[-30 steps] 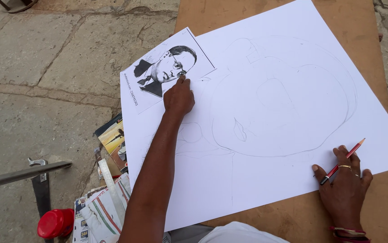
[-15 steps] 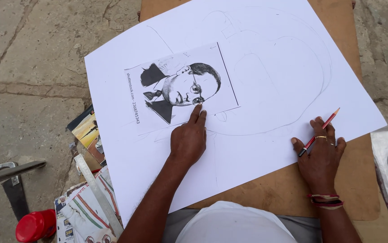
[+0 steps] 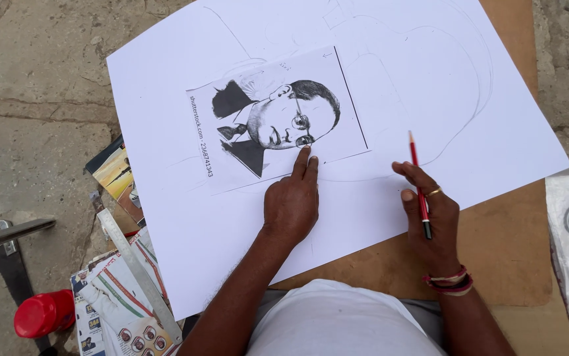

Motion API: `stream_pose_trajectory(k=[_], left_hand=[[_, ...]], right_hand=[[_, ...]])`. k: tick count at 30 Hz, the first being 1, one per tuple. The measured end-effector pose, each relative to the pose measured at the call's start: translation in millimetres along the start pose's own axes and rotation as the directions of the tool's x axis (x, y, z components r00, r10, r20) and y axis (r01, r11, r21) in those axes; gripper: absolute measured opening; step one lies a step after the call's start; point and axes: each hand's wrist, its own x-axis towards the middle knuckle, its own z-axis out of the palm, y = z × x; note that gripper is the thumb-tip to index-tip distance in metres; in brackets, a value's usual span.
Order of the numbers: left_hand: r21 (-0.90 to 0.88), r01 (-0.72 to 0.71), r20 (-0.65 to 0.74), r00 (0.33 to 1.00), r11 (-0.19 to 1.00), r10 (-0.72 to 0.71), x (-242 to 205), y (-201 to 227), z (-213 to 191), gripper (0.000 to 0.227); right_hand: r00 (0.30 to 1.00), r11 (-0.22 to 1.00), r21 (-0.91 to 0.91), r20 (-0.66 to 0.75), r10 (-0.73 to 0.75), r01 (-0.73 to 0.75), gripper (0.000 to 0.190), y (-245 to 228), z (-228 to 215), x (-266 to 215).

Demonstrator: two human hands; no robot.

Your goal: Drawing a portrait using a pencil and eraser on a large sheet of paper.

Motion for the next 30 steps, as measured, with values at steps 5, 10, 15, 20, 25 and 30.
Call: stream_pose_trajectory(k=[5,10,15,20,25,30], left_hand=[[-0.038,-0.01,-0.06,0.998,0.999,0.008,-1.7,6.5,5.6,0.043],[-0.036,0.002,-0.035,0.999,0.999,-0.003,-1.3,6.5,2.4,0.045],[-0.032,0.017,-0.01,1.0,0.999,-0.017,-0.5,7.8,3.6,0.044],[-0.027,0.016,-0.005,1.0,0.999,-0.016,-0.8,7.8,1.6,0.045],[-0.008,0.015,0.014,1.0,1.0,-0.015,-0.8,5.1,-2.0,0.048],[0.009,-0.01,0.028,1.0,1.0,0.01,2.2,17.3,-9.1,0.05]], right_hand=[[0.99,0.84,0.539,0.142,-0.017,-0.063,0.031,7.8,53.2,26.4],[0.981,0.813,0.549,0.122,0.15,-0.193,0.019,18.0,76.1,33.3],[0.98,0.829,0.524,0.131,0.15,-0.197,0.016,16.7,79.0,33.4],[0.982,0.866,0.465,0.134,0.136,-0.183,0.017,12.8,81.8,35.8],[0.988,0.865,0.477,0.04,0.152,-0.153,0.018,23.4,78.2,37.0],[0.967,0.842,0.512,-0.081,0.242,-0.168,0.022,39.5,16.8,34.3]])
